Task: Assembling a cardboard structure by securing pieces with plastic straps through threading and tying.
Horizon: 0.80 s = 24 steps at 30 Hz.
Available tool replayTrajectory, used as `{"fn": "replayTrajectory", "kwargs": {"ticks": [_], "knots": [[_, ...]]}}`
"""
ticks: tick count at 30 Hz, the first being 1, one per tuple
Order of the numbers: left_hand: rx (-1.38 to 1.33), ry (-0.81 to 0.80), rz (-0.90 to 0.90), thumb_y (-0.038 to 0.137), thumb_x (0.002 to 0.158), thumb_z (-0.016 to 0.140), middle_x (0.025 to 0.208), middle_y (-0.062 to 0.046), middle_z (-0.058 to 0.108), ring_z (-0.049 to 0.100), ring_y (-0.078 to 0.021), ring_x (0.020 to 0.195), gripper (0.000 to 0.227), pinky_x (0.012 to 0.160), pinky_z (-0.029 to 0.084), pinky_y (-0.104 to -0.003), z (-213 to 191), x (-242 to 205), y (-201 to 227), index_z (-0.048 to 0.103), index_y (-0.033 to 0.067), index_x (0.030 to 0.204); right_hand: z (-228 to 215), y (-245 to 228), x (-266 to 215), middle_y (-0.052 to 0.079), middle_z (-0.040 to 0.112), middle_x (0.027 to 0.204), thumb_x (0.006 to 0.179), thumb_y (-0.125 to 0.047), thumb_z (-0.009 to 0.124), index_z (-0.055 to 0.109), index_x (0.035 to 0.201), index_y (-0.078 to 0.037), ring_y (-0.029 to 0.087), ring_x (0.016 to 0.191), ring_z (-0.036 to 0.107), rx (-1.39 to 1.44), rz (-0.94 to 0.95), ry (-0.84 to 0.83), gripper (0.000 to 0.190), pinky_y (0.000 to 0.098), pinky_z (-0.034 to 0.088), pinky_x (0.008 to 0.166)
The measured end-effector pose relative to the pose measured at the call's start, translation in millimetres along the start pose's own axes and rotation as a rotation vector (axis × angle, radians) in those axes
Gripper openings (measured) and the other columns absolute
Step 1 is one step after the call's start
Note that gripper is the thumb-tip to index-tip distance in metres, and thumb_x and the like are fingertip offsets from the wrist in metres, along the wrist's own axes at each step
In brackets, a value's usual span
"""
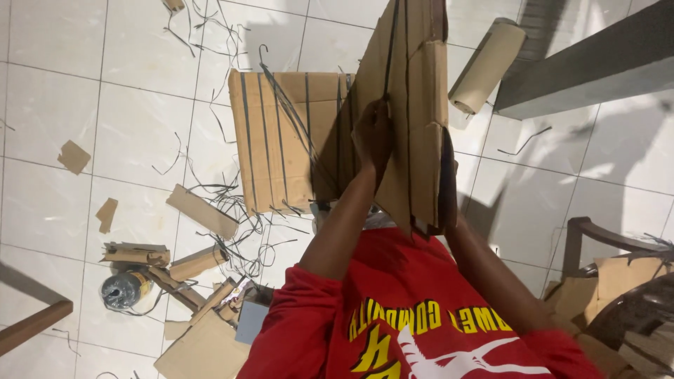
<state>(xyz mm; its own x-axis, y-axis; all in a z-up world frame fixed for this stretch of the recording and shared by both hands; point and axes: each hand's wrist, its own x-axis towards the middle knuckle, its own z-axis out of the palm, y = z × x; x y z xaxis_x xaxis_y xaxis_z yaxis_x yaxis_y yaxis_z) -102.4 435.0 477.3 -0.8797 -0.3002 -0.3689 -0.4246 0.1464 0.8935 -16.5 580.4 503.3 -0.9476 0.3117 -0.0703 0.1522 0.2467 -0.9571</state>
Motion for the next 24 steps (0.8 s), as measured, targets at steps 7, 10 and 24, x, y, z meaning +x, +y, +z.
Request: {"fn": "replayTrajectory", "kwargs": {"ticks": [7,10,24], "knots": [[0.107,-0.058,0.243,0.028,0.107,0.049,0.083,-0.015,0.07,0.073,-0.0326,0.086,0.032,0.087,0.059,-0.053,-30.0,-71.3,6.7,0.07,0.0128,0.126,-4.1,-19.7,-26.4,0.025,0.071,0.094,0.112,-0.041,0.042,0.068,0.123,-0.006,0.043,0.094,0.069,-0.081,-0.009,-0.064,0.045,0.0543,0.051,0.088],[-0.158,0.015,0.2,0.039,0.106,0.048,0.074,-0.011,0.071,0.071,-0.0269,0.088,0.037,0.09,0.053,-0.046,-31.7,-90.9,-26.5,0.071,0.0115,0.117,-6.4,10.4,-25.2,0.01,0.071,0.089,0.106,-0.047,0.049,0.07,0.123,-0.026,0.031,0.096,0.071,-0.162,0.058,-0.046,0.034,0.0465,0.053,0.084],[-0.3,-0.118,-0.106,0.025,0.1,0.062,0.088,-0.017,0.075,0.072,-0.0261,0.076,0.024,0.074,0.06,-0.039,-66.0,-156.0,-52.8,0.069,0.0021,0.102,-21.2,33.3,-79.3,0.013,0.069,0.087,0.102,-0.052,0.054,0.07,0.122,-0.019,0.028,0.089,0.07,-0.067,0.035,0.029,0.042,0.0434,0.053,0.08]]}}
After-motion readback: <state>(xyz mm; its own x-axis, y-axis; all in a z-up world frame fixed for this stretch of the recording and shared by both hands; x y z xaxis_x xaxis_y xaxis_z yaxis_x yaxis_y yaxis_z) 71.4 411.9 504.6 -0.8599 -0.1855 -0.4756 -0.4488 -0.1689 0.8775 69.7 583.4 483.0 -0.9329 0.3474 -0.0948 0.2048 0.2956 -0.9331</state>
